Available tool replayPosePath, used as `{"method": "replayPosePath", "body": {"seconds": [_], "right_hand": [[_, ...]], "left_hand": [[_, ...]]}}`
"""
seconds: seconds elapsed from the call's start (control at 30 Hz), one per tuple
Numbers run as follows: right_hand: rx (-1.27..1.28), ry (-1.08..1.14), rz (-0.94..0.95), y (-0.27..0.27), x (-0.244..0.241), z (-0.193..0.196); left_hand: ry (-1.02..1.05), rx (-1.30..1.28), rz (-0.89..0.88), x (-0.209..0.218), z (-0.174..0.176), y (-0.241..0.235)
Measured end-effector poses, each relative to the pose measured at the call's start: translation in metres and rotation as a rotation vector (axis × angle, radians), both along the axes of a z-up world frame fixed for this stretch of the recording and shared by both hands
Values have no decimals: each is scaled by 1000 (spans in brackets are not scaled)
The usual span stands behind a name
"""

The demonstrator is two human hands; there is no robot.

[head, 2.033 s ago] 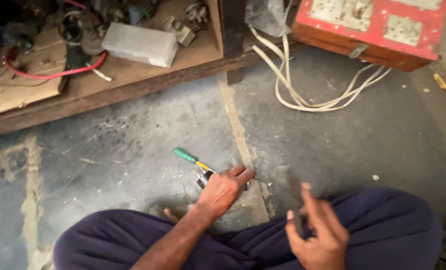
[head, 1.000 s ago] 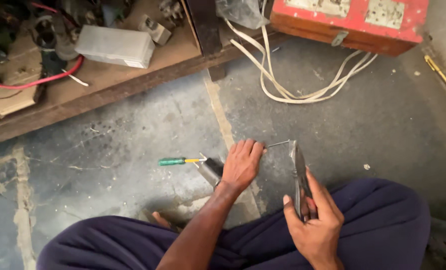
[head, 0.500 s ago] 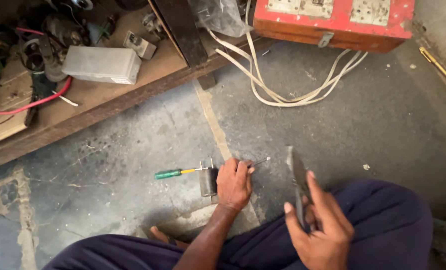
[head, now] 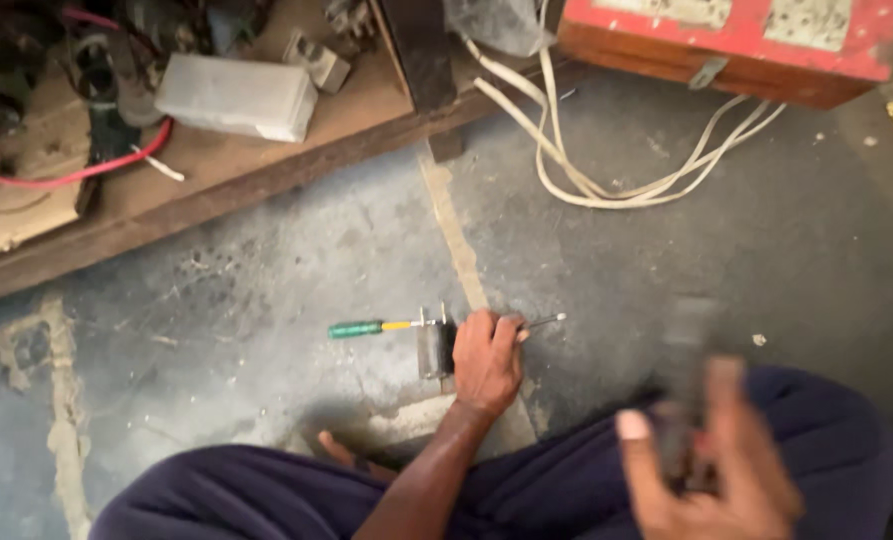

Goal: The person sits on the floor and uses pliers and a screwdriver to repeatedly tap and adjust a small cylindrical electrical component. The person also handles a screw and a small metal rod, tapping them against the component and the floor.

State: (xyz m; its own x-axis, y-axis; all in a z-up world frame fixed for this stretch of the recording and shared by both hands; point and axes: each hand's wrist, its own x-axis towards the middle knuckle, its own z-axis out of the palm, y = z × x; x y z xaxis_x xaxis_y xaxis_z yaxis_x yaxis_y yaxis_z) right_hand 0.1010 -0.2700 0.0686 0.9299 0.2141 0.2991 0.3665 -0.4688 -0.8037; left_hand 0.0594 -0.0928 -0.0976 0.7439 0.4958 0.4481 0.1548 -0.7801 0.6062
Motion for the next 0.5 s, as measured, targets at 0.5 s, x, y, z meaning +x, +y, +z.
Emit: {"method": "replayPosePath", "body": {"seconds": [0.5], "right_hand": [[29, 126, 111, -4, 20, -11]], "left_hand": [[5, 49, -22, 2, 2, 5]]}}
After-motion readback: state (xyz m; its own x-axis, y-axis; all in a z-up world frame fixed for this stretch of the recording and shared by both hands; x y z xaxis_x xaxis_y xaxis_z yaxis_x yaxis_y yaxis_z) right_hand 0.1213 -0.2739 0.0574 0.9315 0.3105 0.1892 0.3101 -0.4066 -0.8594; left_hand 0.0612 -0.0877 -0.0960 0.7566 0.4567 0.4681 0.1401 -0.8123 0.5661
